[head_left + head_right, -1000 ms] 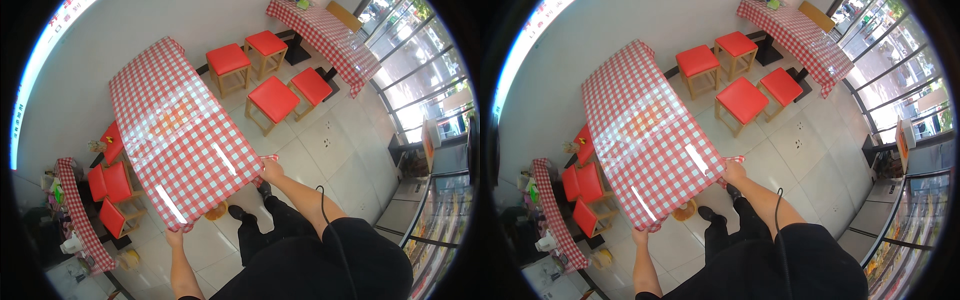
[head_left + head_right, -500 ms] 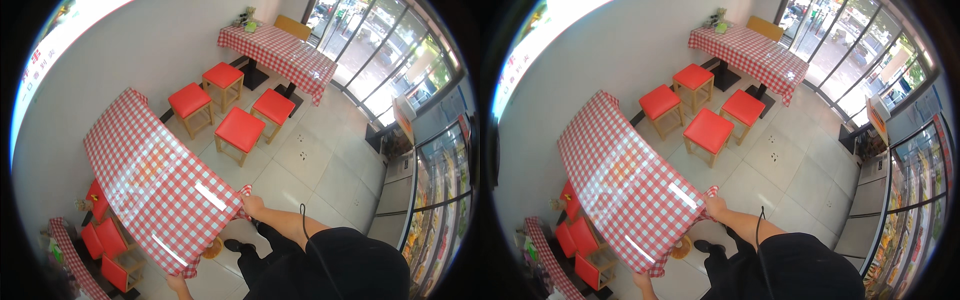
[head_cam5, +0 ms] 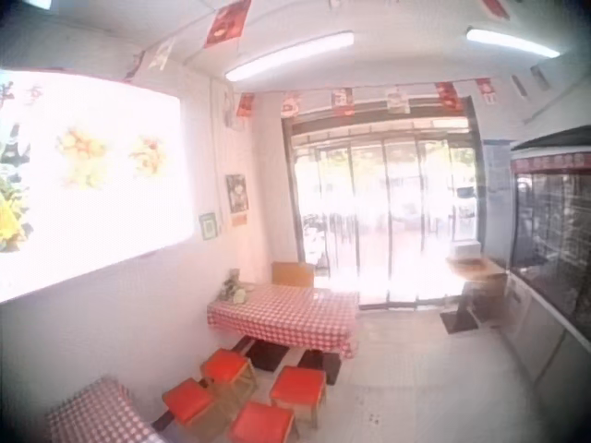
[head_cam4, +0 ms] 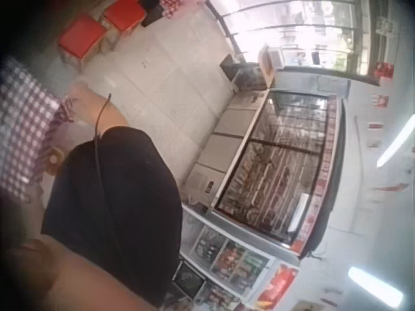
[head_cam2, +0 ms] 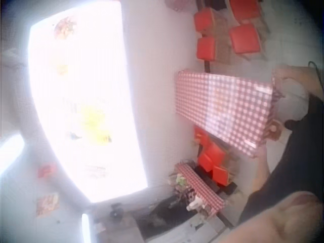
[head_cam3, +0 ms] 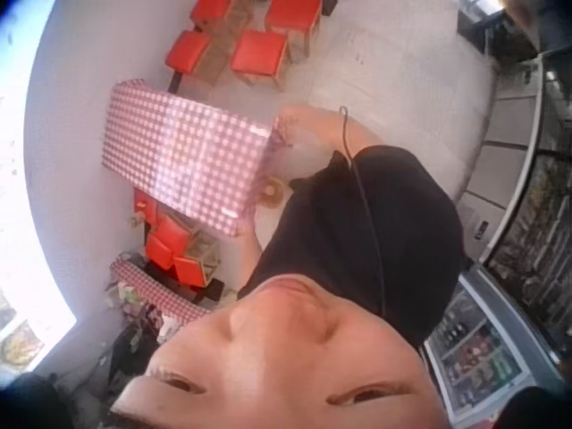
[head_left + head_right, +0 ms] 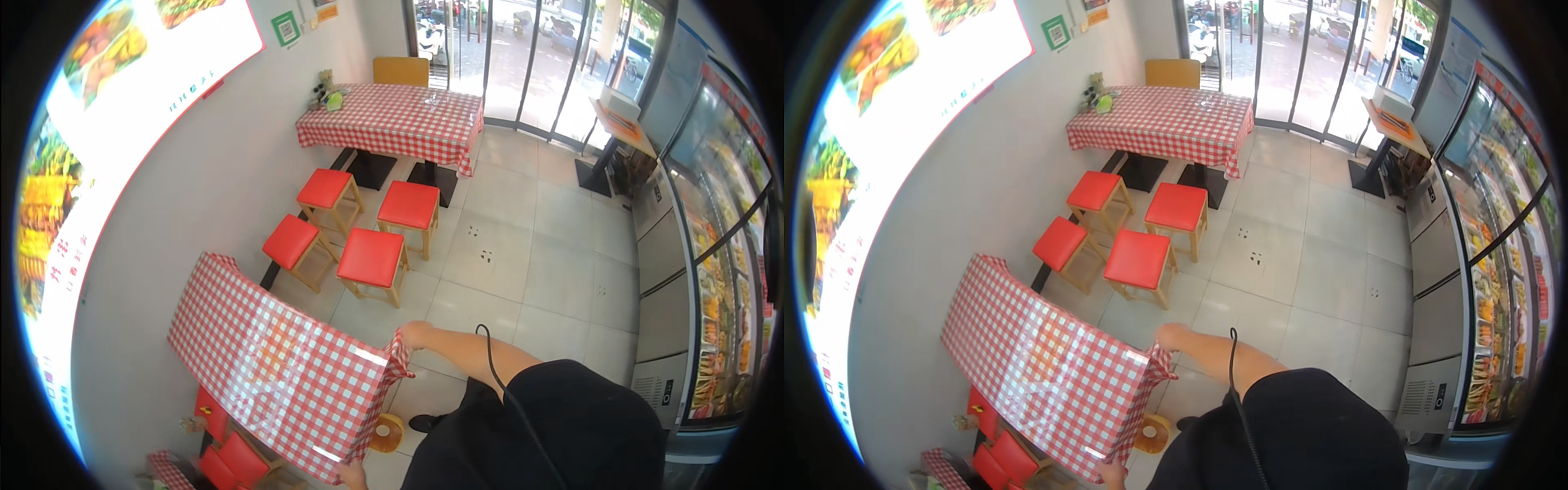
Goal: The person wipes a table covered with a red-and-white checkered tablecloth using a white cloth, then moves to another table to wipe a small metal container and a bottle. The person also lifts and repositions the tablecloth on the first table.
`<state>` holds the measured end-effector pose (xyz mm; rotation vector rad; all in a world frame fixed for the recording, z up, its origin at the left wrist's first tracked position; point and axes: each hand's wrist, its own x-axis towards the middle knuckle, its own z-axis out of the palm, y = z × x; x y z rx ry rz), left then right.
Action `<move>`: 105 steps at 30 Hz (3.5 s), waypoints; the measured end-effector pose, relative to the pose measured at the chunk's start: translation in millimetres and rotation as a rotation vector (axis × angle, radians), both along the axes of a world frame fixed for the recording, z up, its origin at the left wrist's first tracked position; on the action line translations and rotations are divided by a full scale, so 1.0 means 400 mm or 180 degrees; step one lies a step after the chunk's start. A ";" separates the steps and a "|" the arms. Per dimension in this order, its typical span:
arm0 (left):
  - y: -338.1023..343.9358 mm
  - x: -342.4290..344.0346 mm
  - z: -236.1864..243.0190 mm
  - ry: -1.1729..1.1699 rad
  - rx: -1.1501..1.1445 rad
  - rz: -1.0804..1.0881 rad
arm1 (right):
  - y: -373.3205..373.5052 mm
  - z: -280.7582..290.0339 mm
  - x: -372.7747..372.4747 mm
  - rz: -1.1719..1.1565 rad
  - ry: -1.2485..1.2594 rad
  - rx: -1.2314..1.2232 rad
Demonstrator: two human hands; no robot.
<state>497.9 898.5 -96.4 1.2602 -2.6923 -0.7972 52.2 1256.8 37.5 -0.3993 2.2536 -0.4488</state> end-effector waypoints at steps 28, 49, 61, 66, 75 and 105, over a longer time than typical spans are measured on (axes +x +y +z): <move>0.851 -1.348 0.096 -0.1612 0.1237 -0.2356 | 1.758 0.242 -0.982 -0.3959 0.1606 -0.2349; 1.674 -2.844 0.196 -0.0363 0.0682 -0.3897 | 1.881 -0.068 -1.164 -0.3218 -0.0010 -0.0421; 2.344 -3.137 0.220 -0.1436 -0.0303 -0.4700 | 2.107 -0.209 -2.039 -0.3685 0.0556 -0.1103; 2.296 -3.031 0.100 -0.2612 0.2345 -0.4213 | 2.155 -0.277 -2.324 -0.3984 0.0179 -0.1203; 1.989 -3.199 0.063 -0.1418 0.2297 -0.0831 | 2.095 -0.245 -2.844 -0.3188 0.2212 -0.1150; 2.174 -2.133 0.102 -0.1002 0.1484 -0.0167 | 1.757 -0.321 -2.006 0.0593 0.1221 -0.0966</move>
